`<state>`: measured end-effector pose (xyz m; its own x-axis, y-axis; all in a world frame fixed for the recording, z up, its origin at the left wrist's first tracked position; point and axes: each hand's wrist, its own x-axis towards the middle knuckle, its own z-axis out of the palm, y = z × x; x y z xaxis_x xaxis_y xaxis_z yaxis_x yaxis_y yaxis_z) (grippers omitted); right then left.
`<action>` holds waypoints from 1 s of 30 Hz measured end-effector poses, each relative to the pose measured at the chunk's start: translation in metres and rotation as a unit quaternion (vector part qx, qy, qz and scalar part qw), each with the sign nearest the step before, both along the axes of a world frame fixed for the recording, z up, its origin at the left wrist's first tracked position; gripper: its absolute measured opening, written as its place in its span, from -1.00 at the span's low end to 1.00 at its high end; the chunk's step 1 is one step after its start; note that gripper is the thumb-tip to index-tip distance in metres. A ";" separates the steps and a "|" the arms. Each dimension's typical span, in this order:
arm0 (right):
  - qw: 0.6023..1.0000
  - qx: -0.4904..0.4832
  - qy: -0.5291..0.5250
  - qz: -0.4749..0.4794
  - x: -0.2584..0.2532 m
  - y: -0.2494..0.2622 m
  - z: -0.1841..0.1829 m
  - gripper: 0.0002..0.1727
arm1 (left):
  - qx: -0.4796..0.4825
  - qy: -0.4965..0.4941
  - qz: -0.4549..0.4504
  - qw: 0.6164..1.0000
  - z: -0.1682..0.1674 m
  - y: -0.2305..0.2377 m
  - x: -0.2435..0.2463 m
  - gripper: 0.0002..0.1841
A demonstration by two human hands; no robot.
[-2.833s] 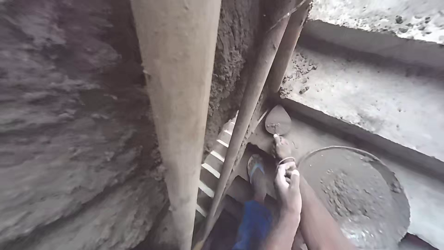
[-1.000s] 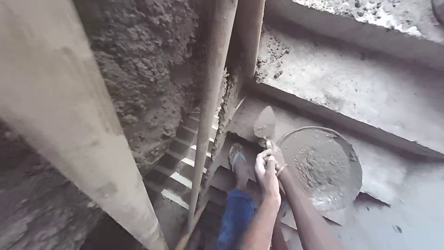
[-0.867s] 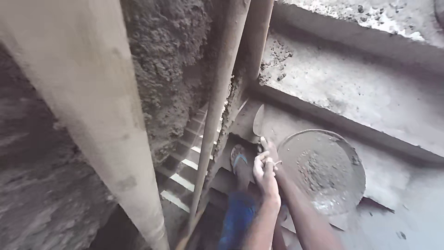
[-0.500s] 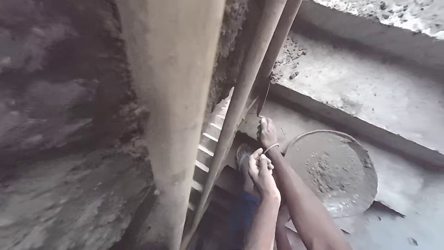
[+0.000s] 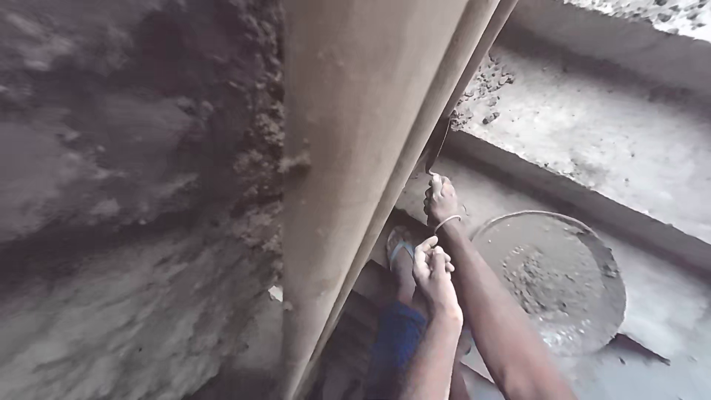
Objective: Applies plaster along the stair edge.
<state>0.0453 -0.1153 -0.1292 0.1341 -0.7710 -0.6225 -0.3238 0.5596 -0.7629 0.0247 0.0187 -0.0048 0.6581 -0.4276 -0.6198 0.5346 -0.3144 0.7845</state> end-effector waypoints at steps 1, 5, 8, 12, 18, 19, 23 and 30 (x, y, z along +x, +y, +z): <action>1.000 -0.002 0.005 0.007 0.000 0.000 -0.002 -0.48 | 0.001 0.001 -0.004 1.000 0.001 0.000 -0.001 -0.72; 0.999 0.002 0.026 0.029 0.004 -0.002 -0.003 -0.46 | 0.000 0.005 -0.012 1.000 0.003 -0.001 -0.002 -0.72; 0.999 0.000 0.032 0.034 0.005 -0.002 -0.004 -0.46 | 0.006 0.001 -0.015 1.000 0.003 -0.001 -0.003 -0.72; 0.999 -0.017 0.038 0.032 0.005 0.000 -0.003 -0.46 | 0.011 0.004 -0.021 1.000 0.003 -0.001 -0.004 -0.72; 0.999 -0.022 0.034 0.008 0.002 -0.011 0.020 -0.46 | 0.005 0.002 -0.017 1.000 0.001 -0.001 -0.004 -0.72; 0.999 -0.016 0.040 0.012 0.001 -0.012 0.019 -0.46 | 0.005 0.004 -0.018 1.000 0.002 0.000 -0.005 -0.72; 0.999 -0.014 0.043 0.024 -0.001 -0.015 0.012 -0.48 | 0.002 0.005 -0.018 1.000 0.003 -0.002 -0.006 -0.73; 0.998 -0.012 0.051 0.025 0.004 -0.009 0.008 -0.45 | 0.004 0.002 -0.025 1.000 0.005 -0.002 -0.006 -0.72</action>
<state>0.0492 -0.1242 -0.1216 0.1090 -0.7794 -0.6170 -0.4273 0.5236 -0.7370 0.0190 0.0164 0.0004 0.6332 -0.4549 -0.6262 0.5210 -0.3478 0.7795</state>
